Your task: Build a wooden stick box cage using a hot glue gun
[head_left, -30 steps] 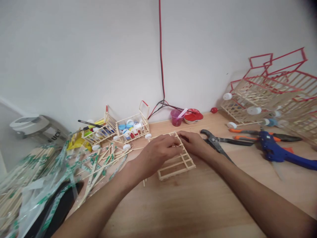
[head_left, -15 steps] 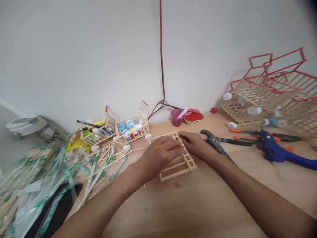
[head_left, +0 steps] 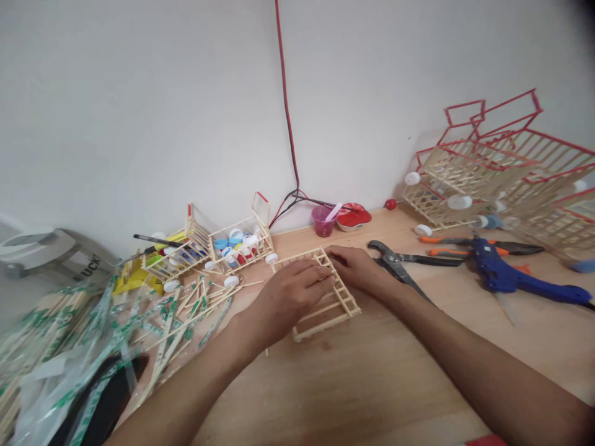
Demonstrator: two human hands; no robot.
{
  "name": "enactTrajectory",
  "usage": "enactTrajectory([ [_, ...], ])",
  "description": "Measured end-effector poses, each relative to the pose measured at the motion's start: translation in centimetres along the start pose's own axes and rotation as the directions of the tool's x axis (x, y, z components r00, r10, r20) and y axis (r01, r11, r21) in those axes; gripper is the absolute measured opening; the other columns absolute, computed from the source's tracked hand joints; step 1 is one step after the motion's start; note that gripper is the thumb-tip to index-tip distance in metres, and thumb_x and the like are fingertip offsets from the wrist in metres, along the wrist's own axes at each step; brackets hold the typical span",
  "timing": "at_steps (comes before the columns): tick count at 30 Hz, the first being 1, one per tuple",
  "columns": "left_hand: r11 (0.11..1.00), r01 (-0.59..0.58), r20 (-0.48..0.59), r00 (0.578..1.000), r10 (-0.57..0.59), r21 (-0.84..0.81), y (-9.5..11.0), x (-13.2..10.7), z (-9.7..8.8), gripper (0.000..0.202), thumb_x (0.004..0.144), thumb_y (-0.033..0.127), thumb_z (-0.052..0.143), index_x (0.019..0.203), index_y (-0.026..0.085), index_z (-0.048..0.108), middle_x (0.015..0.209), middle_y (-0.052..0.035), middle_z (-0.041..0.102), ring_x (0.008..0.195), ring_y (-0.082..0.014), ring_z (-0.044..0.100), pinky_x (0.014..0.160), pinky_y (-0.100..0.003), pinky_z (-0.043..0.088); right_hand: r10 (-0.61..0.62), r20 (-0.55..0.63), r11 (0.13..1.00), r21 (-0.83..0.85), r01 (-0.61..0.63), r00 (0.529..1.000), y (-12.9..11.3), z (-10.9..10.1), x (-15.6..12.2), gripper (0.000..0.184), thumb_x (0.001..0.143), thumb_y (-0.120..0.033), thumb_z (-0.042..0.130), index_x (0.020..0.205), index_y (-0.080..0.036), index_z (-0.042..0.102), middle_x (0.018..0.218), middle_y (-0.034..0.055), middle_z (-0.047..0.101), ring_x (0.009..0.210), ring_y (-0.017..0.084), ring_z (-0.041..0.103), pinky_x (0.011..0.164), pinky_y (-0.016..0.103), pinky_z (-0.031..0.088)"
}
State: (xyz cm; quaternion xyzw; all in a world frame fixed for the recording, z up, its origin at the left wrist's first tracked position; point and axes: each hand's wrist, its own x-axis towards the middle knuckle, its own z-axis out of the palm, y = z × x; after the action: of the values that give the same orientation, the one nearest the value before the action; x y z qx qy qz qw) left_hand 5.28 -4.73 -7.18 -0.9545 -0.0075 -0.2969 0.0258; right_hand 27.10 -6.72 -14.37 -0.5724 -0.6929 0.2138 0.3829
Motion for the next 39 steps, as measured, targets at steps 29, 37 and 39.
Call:
enactTrajectory([
  [29,0.995,-0.045,0.038,0.998,0.041,0.088,0.09,0.3,-0.12,0.019,0.096,0.011,0.053,0.109,0.008,0.067,0.112,-0.0105,0.071,0.109,-0.0207,0.066,0.097,-0.038,0.058,-0.003,-0.001,1.0,-0.006,0.002,1.0,-0.05,0.01,-0.03,0.024,0.089,-0.022,0.049,0.098,-0.02,0.072,0.094,0.0035,0.077,0.08,0.018,0.067,0.074,0.028,0.051],
  [37,0.992,-0.054,0.049,0.998,0.049,0.116,0.09,0.35,-0.17,0.019,0.095,0.01,0.054,0.108,0.009,0.067,0.112,-0.0102,0.071,0.108,-0.0206,0.066,0.096,-0.038,0.059,-0.008,0.003,1.0,0.0,0.008,1.0,-0.15,-0.04,0.01,0.023,0.089,-0.023,0.049,0.095,-0.02,0.071,0.094,0.0039,0.076,0.083,0.018,0.067,0.076,0.028,0.05],
  [39,0.991,-0.059,0.047,0.997,0.054,0.118,0.06,0.33,-0.15,0.018,0.094,0.01,0.056,0.108,0.008,0.067,0.111,-0.0102,0.071,0.107,-0.0209,0.066,0.096,-0.038,0.059,-0.009,0.004,1.0,0.003,0.009,1.0,-0.28,-0.09,0.0,0.022,0.09,-0.023,0.049,0.095,-0.02,0.071,0.095,0.0039,0.076,0.083,0.018,0.067,0.075,0.028,0.05],
])
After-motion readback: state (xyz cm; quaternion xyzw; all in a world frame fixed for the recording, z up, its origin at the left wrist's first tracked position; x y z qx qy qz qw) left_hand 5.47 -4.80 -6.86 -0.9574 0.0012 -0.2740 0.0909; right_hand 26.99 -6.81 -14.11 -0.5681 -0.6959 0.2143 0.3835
